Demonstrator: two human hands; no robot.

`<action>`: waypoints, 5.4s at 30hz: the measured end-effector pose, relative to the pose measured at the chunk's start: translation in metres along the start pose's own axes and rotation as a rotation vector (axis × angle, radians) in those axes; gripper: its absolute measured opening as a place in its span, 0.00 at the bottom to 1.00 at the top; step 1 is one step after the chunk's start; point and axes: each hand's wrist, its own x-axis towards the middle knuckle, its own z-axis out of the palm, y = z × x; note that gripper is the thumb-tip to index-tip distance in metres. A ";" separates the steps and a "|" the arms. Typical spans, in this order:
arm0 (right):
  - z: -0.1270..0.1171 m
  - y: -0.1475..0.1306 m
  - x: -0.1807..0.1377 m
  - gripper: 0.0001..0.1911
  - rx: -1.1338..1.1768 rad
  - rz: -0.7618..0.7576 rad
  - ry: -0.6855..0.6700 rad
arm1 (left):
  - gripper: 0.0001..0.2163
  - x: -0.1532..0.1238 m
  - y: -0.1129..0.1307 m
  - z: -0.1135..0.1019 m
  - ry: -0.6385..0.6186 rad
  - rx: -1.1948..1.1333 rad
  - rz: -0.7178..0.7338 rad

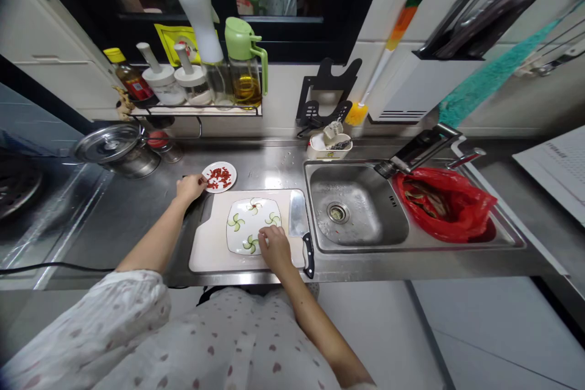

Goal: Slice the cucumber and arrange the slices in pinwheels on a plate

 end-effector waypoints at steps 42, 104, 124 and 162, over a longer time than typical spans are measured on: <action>0.001 0.001 0.002 0.10 0.077 -0.029 0.029 | 0.16 -0.024 0.023 0.007 -0.251 -1.654 -0.114; -0.025 0.039 0.058 0.09 -0.395 -0.031 -0.272 | 0.07 -0.121 0.151 0.065 -0.192 -0.458 0.382; -0.024 0.041 0.059 0.08 -0.416 -0.016 -0.259 | 0.06 -0.123 0.165 0.073 -0.193 -0.391 0.378; -0.002 -0.009 0.015 0.08 0.103 -0.140 0.008 | 0.11 -0.043 0.048 0.026 0.199 -0.471 -0.092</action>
